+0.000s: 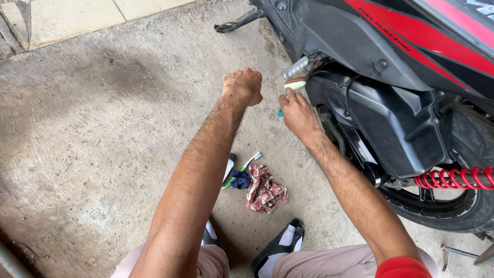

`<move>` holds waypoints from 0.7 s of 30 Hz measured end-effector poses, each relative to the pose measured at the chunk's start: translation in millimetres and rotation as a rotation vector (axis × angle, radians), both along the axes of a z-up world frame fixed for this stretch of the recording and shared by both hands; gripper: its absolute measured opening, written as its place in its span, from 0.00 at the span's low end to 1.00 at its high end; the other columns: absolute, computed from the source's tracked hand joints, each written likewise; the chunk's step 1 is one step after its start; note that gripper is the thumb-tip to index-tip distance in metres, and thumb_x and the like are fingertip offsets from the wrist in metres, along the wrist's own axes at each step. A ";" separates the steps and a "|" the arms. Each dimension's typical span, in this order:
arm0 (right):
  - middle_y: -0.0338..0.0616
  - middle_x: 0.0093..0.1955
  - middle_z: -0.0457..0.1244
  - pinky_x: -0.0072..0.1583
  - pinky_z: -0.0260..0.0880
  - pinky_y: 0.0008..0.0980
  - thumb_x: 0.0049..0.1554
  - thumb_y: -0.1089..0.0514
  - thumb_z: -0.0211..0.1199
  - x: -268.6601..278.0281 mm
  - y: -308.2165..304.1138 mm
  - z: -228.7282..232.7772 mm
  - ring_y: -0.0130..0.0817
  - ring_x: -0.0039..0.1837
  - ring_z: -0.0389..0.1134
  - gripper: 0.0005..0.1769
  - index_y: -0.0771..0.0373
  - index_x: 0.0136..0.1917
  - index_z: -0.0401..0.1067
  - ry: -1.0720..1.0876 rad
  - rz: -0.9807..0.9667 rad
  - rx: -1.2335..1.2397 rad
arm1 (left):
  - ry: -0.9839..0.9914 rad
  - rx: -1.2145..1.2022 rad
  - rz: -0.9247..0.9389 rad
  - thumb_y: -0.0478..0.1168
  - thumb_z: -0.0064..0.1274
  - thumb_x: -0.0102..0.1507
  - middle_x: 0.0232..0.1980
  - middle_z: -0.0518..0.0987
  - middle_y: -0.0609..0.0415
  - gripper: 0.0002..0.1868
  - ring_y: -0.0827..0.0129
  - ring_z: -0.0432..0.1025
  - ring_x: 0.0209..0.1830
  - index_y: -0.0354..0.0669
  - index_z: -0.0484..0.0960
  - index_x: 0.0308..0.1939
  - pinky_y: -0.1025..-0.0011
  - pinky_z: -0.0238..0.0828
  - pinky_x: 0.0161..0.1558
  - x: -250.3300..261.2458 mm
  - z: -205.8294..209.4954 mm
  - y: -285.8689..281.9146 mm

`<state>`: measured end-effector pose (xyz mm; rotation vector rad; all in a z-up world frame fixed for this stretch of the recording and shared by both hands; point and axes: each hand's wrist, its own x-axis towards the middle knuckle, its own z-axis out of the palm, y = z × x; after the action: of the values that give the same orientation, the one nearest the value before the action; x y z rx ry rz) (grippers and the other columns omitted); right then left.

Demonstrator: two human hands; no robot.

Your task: The person scrubs the rear side panel and suspension area of a motorcycle using a brush and cleaning solution, then wipes the surfaces with cloths. They apply more solution and continue scrubbing with a toothbrush, focusing on crevices and the red shock spring.

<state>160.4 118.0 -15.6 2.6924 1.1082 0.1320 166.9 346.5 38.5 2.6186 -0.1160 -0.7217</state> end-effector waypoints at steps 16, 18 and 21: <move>0.72 0.59 0.64 0.57 0.77 0.44 0.60 0.68 0.54 47.7 19.1 -47.8 0.54 0.58 0.71 0.14 0.76 0.58 0.70 -0.154 0.154 -0.177 | 0.027 0.000 0.022 0.34 0.53 0.65 0.53 0.82 0.51 0.12 0.62 0.78 0.56 0.43 0.83 0.53 0.57 0.78 0.56 5.4 -24.4 2.3; 0.76 0.60 0.63 0.55 0.77 0.43 0.61 0.67 0.54 61.9 15.6 -54.8 0.55 0.57 0.72 0.14 0.78 0.58 0.70 -0.200 0.158 -0.217 | 0.047 0.015 0.013 0.34 0.53 0.66 0.51 0.84 0.51 0.11 0.64 0.79 0.54 0.44 0.84 0.51 0.58 0.79 0.55 5.9 -26.6 4.0; 0.76 0.60 0.64 0.55 0.77 0.44 0.61 0.68 0.55 76.9 7.0 -60.2 0.56 0.56 0.72 0.13 0.79 0.58 0.70 -0.006 -0.054 -0.145 | 0.055 0.032 0.007 0.34 0.53 0.66 0.50 0.84 0.53 0.10 0.65 0.80 0.53 0.44 0.85 0.49 0.58 0.79 0.54 5.2 -30.3 6.1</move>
<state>237.3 125.0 -75.8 2.5883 1.0019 0.0482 172.1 352.6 8.2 2.6255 -0.0793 -0.7985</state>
